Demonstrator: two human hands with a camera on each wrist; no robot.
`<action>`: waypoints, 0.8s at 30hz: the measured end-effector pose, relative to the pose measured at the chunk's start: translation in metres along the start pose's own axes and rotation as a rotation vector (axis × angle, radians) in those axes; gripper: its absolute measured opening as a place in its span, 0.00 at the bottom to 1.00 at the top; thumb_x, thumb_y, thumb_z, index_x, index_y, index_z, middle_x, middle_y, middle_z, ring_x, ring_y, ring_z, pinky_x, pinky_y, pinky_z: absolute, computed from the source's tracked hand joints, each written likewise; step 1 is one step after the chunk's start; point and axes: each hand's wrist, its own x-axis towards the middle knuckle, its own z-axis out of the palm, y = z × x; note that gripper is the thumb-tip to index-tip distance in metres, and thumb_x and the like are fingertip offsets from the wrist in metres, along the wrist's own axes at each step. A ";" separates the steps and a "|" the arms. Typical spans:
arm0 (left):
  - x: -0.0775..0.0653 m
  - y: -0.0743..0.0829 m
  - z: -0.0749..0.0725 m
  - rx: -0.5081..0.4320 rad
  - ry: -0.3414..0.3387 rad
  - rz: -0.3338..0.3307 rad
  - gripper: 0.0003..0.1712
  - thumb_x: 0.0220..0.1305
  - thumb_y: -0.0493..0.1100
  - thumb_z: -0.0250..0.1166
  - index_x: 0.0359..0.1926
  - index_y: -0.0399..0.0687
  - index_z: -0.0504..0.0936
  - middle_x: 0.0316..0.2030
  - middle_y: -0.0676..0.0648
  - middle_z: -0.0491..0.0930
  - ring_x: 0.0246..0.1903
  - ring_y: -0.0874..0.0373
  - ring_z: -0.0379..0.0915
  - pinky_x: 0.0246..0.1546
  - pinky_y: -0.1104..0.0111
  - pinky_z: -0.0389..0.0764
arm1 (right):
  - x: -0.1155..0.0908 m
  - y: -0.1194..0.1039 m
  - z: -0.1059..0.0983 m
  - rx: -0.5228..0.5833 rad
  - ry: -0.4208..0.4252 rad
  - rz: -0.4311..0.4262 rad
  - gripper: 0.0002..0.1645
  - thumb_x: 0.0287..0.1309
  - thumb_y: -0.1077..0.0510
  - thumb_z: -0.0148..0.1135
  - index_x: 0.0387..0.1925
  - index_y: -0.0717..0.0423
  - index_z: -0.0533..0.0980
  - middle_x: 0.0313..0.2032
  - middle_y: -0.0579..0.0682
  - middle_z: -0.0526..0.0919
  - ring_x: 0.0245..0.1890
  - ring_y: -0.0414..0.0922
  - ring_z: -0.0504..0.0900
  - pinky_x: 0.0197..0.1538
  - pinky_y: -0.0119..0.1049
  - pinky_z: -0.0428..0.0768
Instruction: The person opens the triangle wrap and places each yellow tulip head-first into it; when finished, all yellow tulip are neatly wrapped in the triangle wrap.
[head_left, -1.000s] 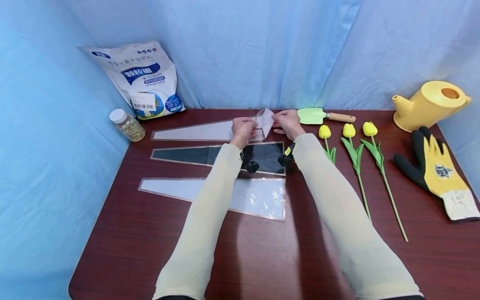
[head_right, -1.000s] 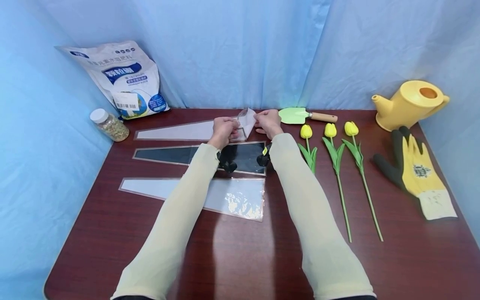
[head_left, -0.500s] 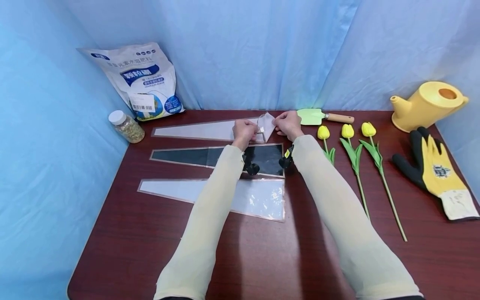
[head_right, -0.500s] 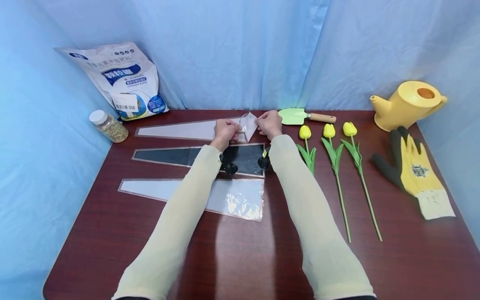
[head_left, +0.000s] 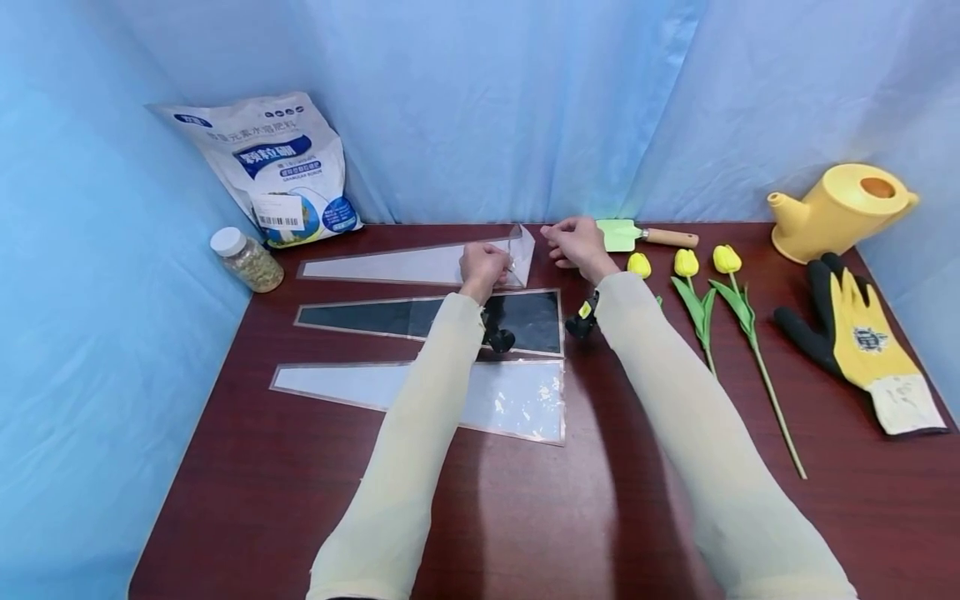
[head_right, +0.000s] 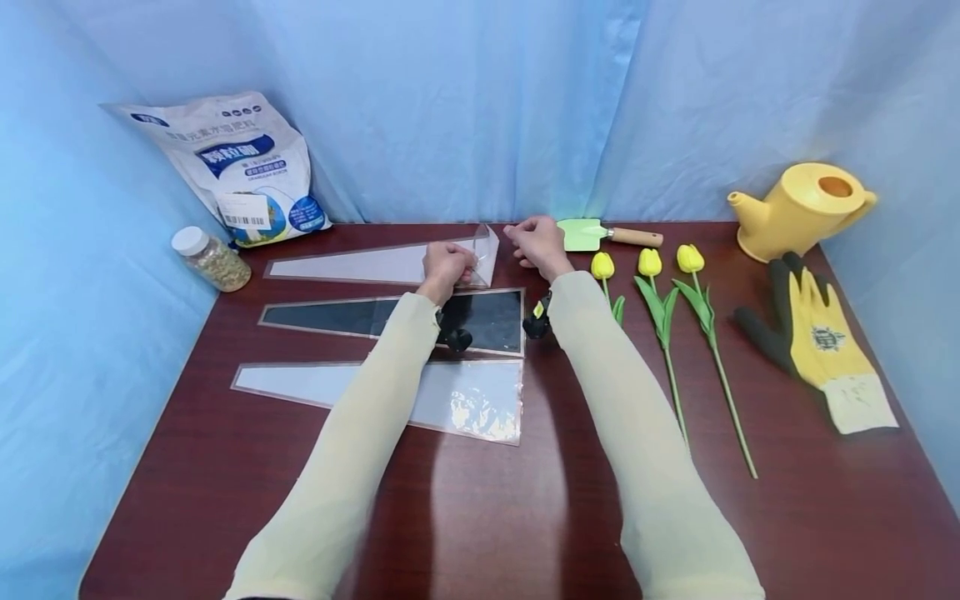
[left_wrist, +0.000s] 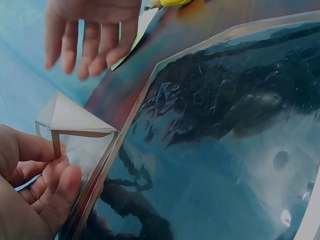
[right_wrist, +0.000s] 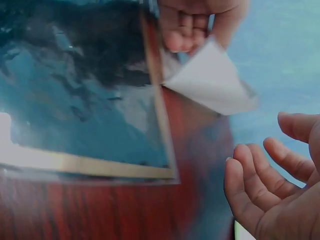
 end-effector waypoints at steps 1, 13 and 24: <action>0.000 0.000 0.000 0.004 0.000 0.004 0.05 0.62 0.37 0.68 0.35 0.40 0.88 0.25 0.47 0.83 0.15 0.62 0.73 0.19 0.75 0.77 | -0.002 -0.001 -0.003 0.005 0.001 -0.001 0.23 0.68 0.44 0.59 0.54 0.57 0.78 0.51 0.59 0.83 0.36 0.44 0.85 0.39 0.35 0.87; 0.000 -0.002 -0.001 -0.005 -0.030 0.028 0.05 0.63 0.37 0.68 0.35 0.39 0.87 0.34 0.43 0.86 0.17 0.63 0.75 0.20 0.74 0.78 | -0.035 -0.003 -0.054 0.117 -0.010 -0.073 0.25 0.68 0.46 0.59 0.58 0.57 0.75 0.47 0.48 0.79 0.37 0.37 0.83 0.44 0.34 0.86; 0.002 -0.003 0.001 0.024 -0.014 0.007 0.05 0.62 0.37 0.68 0.34 0.39 0.86 0.28 0.47 0.82 0.15 0.64 0.74 0.20 0.75 0.76 | -0.076 0.013 -0.095 0.198 0.028 -0.139 0.20 0.66 0.46 0.62 0.53 0.53 0.75 0.40 0.37 0.81 0.34 0.33 0.85 0.34 0.27 0.85</action>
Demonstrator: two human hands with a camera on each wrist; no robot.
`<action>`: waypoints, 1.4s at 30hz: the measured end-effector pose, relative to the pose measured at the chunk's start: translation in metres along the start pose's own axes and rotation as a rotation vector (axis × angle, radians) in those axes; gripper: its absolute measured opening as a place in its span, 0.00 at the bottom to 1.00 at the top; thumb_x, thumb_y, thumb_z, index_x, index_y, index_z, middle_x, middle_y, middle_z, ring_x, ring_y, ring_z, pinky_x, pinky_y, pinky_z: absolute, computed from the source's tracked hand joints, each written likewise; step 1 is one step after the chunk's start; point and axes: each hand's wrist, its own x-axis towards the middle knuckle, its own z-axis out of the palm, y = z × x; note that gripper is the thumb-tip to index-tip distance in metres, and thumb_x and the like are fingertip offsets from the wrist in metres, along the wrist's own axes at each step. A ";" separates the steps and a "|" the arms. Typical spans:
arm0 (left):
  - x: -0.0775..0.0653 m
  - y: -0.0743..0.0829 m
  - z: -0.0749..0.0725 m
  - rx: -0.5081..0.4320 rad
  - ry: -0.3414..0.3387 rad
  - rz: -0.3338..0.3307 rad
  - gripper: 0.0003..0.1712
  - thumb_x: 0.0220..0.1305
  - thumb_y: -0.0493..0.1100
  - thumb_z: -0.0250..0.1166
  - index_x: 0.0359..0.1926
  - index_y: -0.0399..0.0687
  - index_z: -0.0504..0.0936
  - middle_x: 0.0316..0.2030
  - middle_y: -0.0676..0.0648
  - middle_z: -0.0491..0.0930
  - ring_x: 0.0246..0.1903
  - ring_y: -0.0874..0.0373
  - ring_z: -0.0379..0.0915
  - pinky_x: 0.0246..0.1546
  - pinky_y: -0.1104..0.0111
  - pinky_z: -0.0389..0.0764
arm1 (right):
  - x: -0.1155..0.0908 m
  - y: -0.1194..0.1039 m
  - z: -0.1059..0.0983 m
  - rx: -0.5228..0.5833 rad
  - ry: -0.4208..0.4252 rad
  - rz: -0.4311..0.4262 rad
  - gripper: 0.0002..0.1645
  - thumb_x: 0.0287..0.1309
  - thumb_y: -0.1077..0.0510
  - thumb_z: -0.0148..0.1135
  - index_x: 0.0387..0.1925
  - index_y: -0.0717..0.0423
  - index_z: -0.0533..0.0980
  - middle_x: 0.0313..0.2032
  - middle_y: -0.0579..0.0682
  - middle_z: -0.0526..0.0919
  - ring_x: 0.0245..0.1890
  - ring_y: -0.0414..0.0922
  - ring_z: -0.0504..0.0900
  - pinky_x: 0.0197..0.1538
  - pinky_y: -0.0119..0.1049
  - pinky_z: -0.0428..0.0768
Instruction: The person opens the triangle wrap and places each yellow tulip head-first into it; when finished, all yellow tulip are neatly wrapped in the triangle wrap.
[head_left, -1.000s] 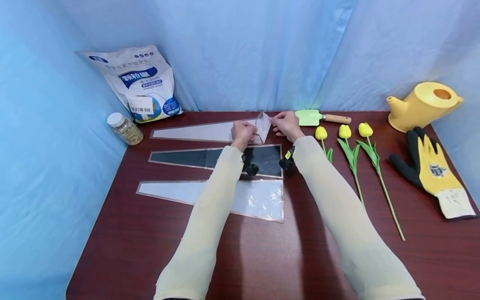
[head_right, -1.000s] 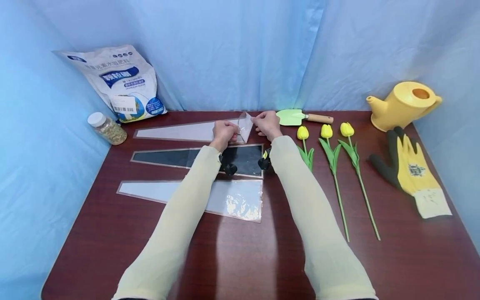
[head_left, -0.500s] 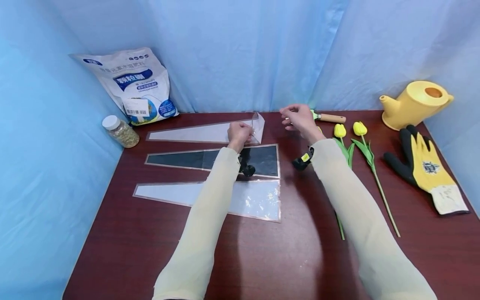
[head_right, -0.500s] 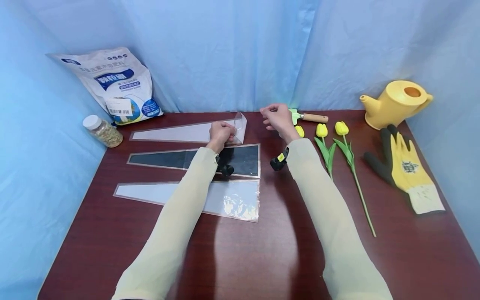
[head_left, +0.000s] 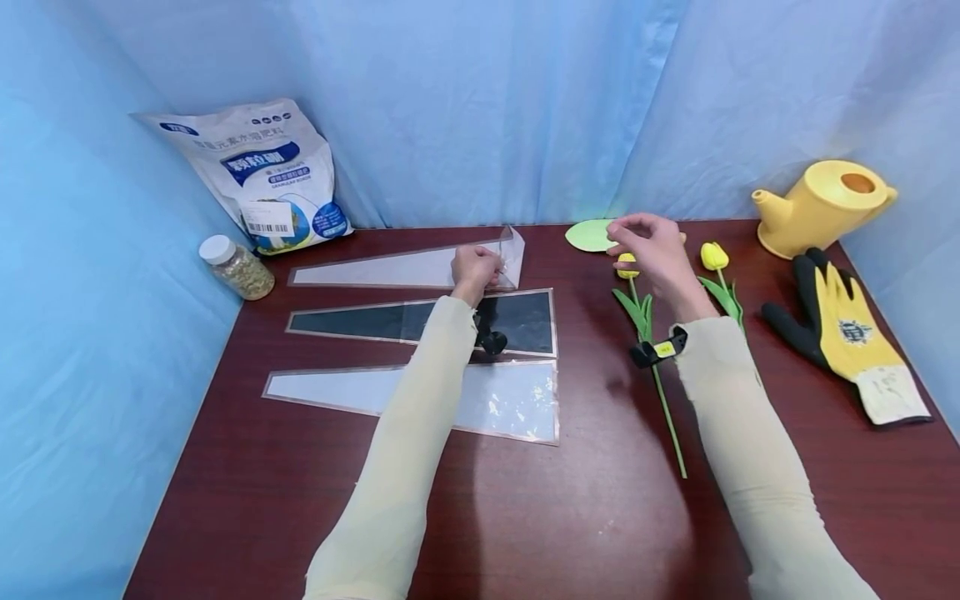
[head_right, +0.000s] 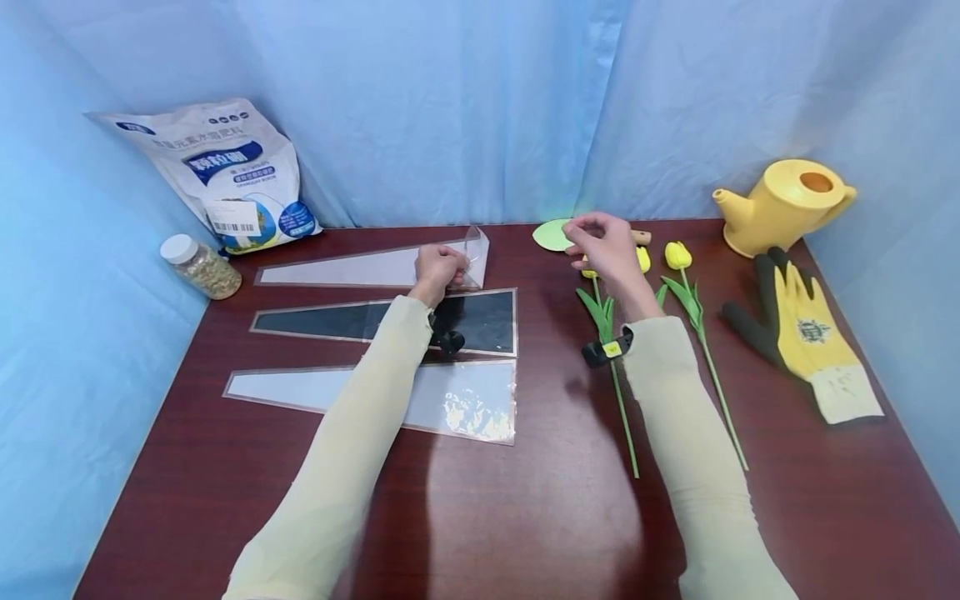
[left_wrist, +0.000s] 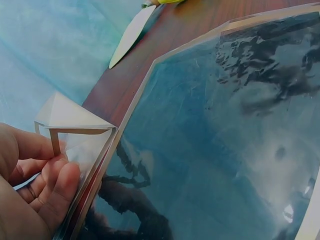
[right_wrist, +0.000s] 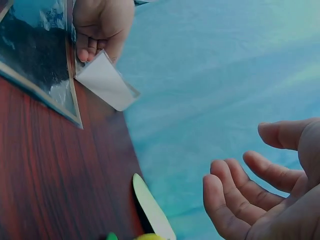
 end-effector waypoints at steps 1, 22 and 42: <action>0.000 0.000 0.000 -0.001 0.001 0.000 0.05 0.62 0.37 0.68 0.34 0.39 0.86 0.28 0.47 0.82 0.15 0.64 0.74 0.20 0.75 0.76 | -0.004 0.001 -0.003 0.005 0.008 -0.007 0.20 0.66 0.47 0.62 0.53 0.54 0.75 0.39 0.37 0.81 0.34 0.34 0.85 0.33 0.27 0.85; -0.002 0.002 0.001 -0.016 -0.007 0.004 0.05 0.61 0.37 0.69 0.36 0.39 0.88 0.28 0.47 0.82 0.16 0.64 0.74 0.20 0.76 0.77 | -0.083 0.050 -0.105 0.048 0.238 -0.036 0.13 0.63 0.52 0.67 0.47 0.49 0.78 0.33 0.32 0.84 0.28 0.29 0.84 0.29 0.24 0.83; -0.002 0.000 -0.002 -0.017 -0.013 0.008 0.05 0.62 0.37 0.68 0.35 0.39 0.88 0.27 0.47 0.82 0.16 0.64 0.74 0.19 0.76 0.76 | -0.108 0.093 -0.138 -0.266 0.240 0.042 0.14 0.66 0.48 0.63 0.50 0.46 0.74 0.30 0.21 0.80 0.28 0.24 0.82 0.30 0.22 0.82</action>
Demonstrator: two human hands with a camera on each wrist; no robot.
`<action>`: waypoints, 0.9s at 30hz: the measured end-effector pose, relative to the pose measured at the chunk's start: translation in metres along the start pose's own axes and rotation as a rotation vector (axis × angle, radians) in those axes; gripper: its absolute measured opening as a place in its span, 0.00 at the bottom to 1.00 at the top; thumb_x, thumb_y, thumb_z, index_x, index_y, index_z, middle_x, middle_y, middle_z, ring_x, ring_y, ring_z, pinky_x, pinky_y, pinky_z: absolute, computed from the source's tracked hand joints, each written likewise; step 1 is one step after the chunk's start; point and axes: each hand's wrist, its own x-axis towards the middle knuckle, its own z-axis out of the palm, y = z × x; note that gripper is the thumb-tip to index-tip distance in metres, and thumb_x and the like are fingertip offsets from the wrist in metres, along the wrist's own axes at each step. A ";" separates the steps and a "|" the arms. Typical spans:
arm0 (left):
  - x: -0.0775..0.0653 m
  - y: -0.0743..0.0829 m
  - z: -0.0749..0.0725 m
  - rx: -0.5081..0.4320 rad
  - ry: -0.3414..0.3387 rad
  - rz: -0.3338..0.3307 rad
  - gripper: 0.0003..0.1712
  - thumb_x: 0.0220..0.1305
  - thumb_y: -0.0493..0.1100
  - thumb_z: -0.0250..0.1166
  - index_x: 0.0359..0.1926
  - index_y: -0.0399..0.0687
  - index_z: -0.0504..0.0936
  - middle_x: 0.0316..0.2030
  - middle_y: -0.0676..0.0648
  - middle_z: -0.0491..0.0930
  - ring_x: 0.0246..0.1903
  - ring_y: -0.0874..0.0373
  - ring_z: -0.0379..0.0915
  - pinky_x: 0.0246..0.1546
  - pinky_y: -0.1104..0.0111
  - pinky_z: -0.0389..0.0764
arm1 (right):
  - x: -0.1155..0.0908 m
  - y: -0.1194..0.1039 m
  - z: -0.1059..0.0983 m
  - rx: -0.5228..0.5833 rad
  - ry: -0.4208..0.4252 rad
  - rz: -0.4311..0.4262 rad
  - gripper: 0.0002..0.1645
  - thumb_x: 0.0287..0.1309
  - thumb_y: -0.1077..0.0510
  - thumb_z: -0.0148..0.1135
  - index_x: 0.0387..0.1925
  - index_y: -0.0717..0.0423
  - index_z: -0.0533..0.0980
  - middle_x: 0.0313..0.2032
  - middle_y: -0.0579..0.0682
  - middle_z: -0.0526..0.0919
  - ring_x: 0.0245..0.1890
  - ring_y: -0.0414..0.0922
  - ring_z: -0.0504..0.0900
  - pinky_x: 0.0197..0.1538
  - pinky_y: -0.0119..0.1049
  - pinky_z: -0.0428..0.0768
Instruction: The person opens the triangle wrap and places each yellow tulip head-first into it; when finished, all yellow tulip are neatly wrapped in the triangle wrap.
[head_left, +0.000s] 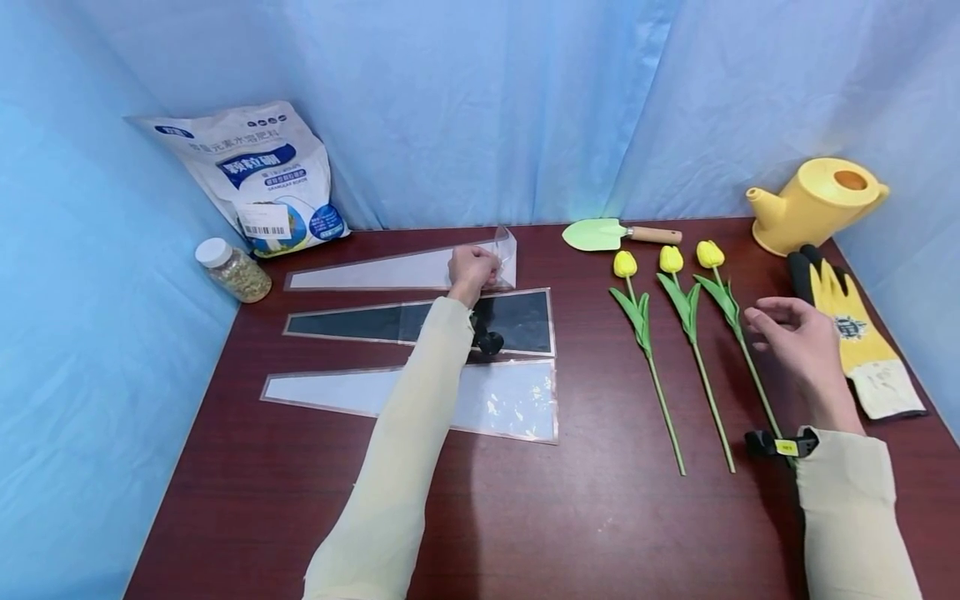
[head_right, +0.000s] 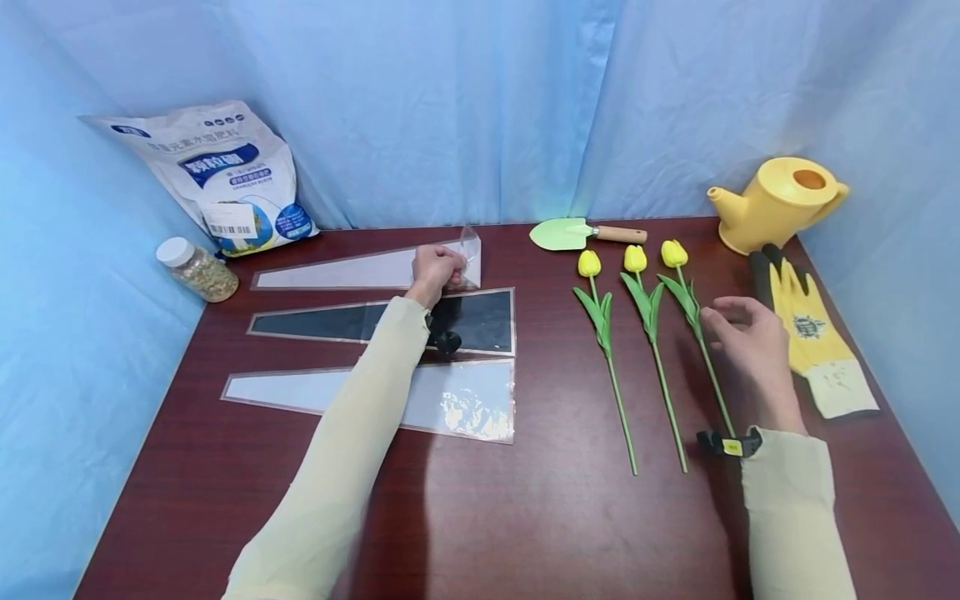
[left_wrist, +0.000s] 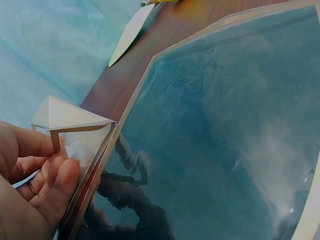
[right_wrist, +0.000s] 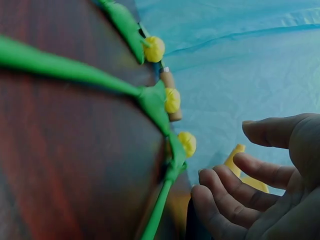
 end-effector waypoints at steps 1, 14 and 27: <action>0.000 0.000 0.000 -0.001 0.000 0.000 0.05 0.62 0.37 0.68 0.35 0.39 0.88 0.27 0.47 0.82 0.16 0.63 0.74 0.19 0.76 0.76 | -0.001 0.002 -0.001 -0.032 -0.006 -0.002 0.16 0.66 0.47 0.62 0.51 0.48 0.74 0.30 0.20 0.79 0.28 0.23 0.82 0.30 0.23 0.82; -0.001 -0.001 0.000 -0.013 -0.005 0.006 0.05 0.62 0.38 0.68 0.35 0.39 0.88 0.26 0.48 0.81 0.17 0.63 0.74 0.21 0.75 0.78 | -0.009 0.023 -0.005 -0.469 -0.084 -0.065 0.37 0.66 0.41 0.60 0.60 0.69 0.71 0.50 0.72 0.80 0.26 0.10 0.64 0.28 0.21 0.73; -0.001 -0.001 -0.001 0.001 -0.012 0.015 0.06 0.63 0.39 0.68 0.35 0.40 0.88 0.28 0.47 0.82 0.18 0.62 0.75 0.22 0.75 0.77 | -0.013 0.032 -0.002 -0.653 -0.152 -0.143 0.32 0.61 0.48 0.68 0.54 0.70 0.74 0.43 0.72 0.81 0.41 0.64 0.79 0.39 0.52 0.72</action>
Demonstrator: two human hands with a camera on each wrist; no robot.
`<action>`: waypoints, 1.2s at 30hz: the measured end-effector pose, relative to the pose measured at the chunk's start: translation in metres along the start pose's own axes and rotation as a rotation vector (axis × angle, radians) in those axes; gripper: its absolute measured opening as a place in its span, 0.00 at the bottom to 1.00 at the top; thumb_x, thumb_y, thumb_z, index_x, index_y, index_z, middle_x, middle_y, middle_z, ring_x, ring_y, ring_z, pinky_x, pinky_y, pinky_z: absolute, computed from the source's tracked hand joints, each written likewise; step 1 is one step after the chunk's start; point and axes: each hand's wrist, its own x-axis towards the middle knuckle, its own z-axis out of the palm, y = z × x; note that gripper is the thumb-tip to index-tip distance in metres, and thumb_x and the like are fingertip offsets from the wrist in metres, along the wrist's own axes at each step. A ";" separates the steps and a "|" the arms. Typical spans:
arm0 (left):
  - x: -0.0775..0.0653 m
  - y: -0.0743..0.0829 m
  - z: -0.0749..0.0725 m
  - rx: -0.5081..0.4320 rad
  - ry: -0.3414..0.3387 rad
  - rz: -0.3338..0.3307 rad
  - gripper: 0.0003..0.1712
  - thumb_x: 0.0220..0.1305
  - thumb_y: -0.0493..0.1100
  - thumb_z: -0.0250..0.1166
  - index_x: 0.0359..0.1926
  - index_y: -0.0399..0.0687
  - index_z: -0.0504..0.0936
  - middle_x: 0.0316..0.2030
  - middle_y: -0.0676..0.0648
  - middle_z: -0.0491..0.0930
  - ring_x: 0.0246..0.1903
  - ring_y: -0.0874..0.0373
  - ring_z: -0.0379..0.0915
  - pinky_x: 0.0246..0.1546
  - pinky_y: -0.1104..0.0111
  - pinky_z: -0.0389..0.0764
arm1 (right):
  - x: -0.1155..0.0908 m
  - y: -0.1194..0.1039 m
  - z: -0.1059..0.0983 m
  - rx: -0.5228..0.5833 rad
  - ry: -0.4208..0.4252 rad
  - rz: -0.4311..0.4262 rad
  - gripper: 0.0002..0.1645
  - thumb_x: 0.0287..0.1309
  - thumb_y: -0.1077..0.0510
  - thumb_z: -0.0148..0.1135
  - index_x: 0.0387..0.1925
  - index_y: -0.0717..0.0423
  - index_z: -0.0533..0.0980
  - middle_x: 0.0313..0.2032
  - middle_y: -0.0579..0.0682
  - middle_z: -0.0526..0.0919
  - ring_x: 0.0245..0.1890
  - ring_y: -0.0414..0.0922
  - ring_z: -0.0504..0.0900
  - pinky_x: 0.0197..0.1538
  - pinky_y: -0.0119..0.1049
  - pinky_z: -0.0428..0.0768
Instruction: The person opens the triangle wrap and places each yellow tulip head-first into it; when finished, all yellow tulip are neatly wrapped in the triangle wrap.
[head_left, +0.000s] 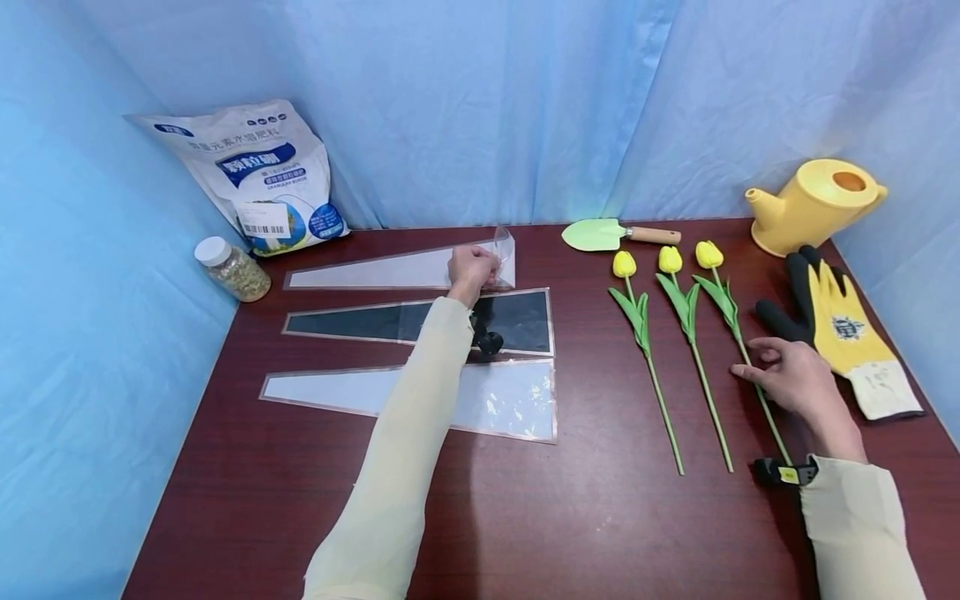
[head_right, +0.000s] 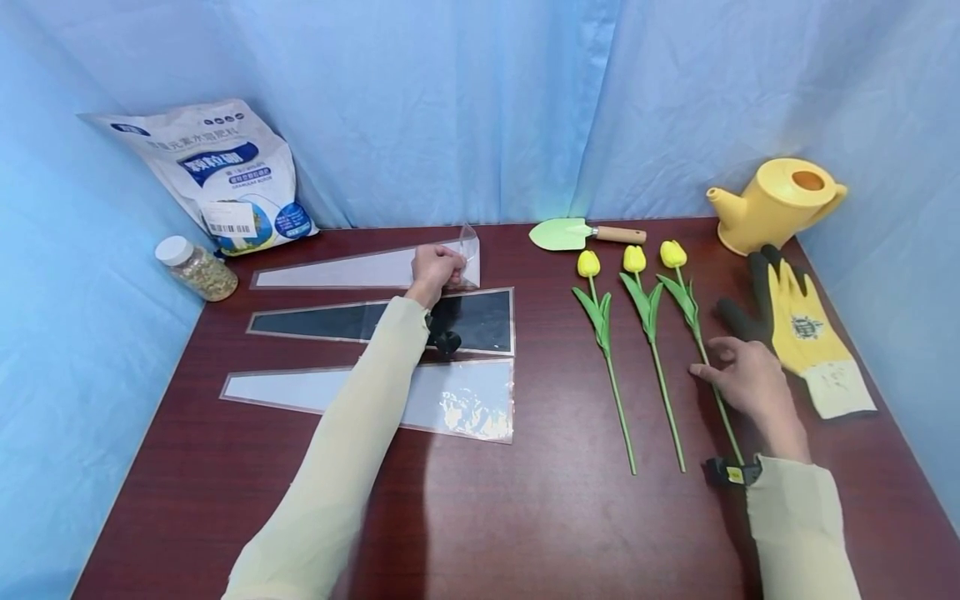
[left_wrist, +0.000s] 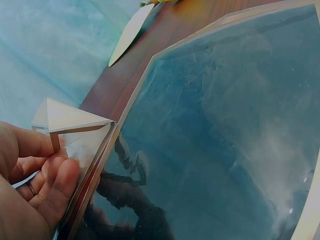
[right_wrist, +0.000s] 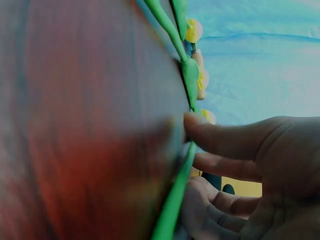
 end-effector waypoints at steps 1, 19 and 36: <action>0.000 0.000 0.000 0.000 0.000 0.001 0.06 0.63 0.38 0.68 0.35 0.40 0.88 0.28 0.47 0.82 0.18 0.62 0.75 0.22 0.75 0.77 | 0.000 -0.001 0.001 -0.004 0.002 -0.003 0.30 0.61 0.50 0.68 0.54 0.70 0.75 0.42 0.72 0.81 0.40 0.63 0.79 0.39 0.52 0.71; -0.001 0.001 0.000 0.021 0.008 -0.005 0.05 0.62 0.38 0.68 0.35 0.41 0.88 0.27 0.48 0.82 0.18 0.63 0.75 0.21 0.74 0.77 | -0.005 -0.011 -0.003 0.100 -0.035 0.057 0.21 0.63 0.59 0.64 0.52 0.72 0.75 0.41 0.69 0.84 0.24 0.32 0.77 0.25 0.31 0.75; 0.001 -0.001 0.001 0.040 0.004 -0.014 0.06 0.63 0.40 0.68 0.36 0.42 0.87 0.31 0.46 0.84 0.18 0.63 0.75 0.22 0.74 0.78 | -0.011 -0.010 -0.011 0.463 -0.015 0.106 0.22 0.67 0.55 0.62 0.57 0.63 0.72 0.29 0.20 0.76 0.28 0.25 0.81 0.28 0.32 0.85</action>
